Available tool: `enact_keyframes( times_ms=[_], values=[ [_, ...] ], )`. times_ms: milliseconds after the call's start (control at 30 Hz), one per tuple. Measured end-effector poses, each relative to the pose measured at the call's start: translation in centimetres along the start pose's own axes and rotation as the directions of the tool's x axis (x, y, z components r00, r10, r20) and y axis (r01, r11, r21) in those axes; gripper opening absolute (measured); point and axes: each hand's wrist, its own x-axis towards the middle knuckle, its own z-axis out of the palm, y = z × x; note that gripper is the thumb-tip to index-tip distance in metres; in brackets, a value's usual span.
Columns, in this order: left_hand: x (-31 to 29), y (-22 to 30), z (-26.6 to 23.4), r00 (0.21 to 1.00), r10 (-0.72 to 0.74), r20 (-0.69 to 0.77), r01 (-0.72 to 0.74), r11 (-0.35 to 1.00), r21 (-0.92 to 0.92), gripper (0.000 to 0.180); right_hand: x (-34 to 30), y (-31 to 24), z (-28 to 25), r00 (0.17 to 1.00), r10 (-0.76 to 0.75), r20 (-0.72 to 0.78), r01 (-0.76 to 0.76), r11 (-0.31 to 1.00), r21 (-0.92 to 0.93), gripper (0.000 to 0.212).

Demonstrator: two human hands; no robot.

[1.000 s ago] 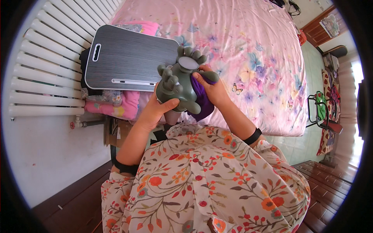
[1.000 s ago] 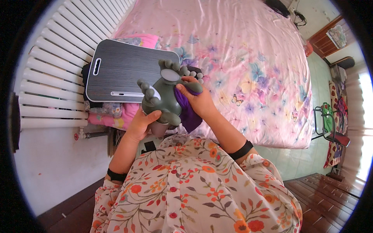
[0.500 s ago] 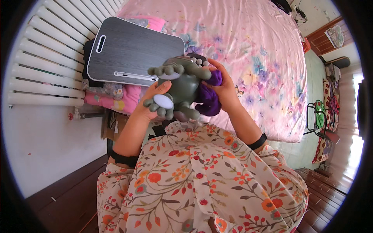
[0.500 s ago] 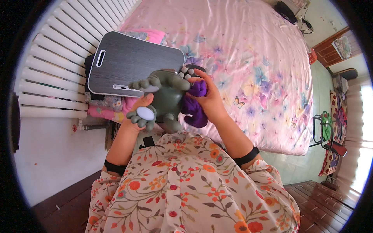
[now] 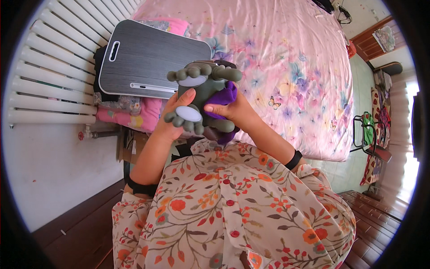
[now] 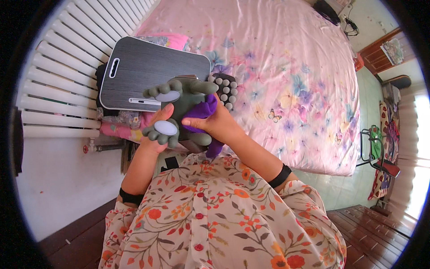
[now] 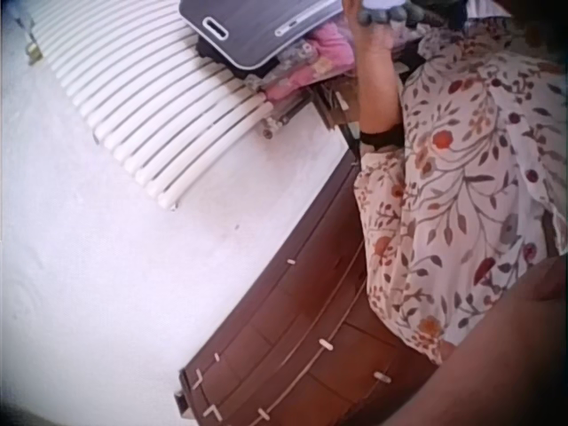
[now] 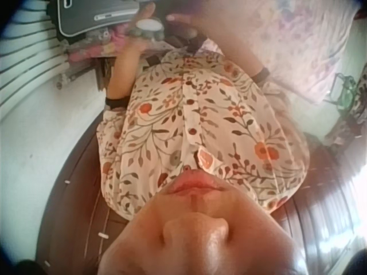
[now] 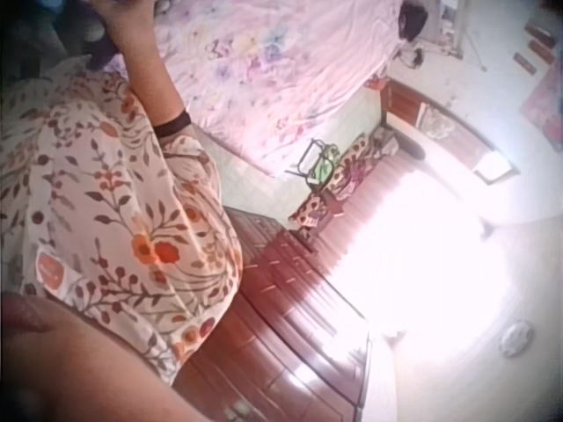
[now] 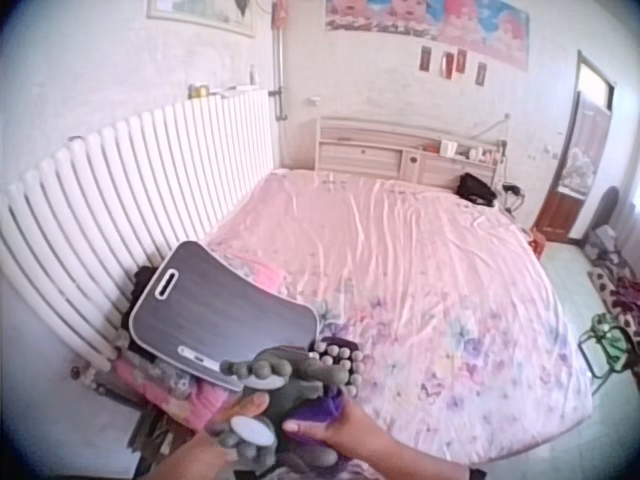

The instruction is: Cleaning a massage device and folding clothes from a box.

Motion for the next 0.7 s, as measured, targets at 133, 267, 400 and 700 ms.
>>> enact_keyframes(
  times_ms=[133,267,400,700],
  values=[
    [1.1,-1.9,2.1,0.861,0.237,-0.449,-0.092,0.943,0.320,0.045,0.3,0.4,-0.2,0.980,0.022,-0.197,-0.002,0.995,0.104,0.053],
    [0.4,-0.6,0.1,0.993,0.042,-0.110,-0.069,0.963,-0.261,0.056,-0.6,0.0,-1.3,0.996,0.042,-0.080,-0.033,0.993,0.111,0.048],
    [1.9,-2.1,2.4,0.741,0.090,-0.665,-0.136,0.991,-0.017,0.055,-0.6,-0.5,-0.6,0.994,0.072,0.080,-0.075,0.996,0.042,0.067],
    [0.3,-1.7,2.3,0.858,0.377,-0.348,-0.117,0.805,0.582,0.058,-0.2,-1.3,-3.3,0.919,0.333,0.210,-0.310,0.941,-0.136,0.055]
  ],
)
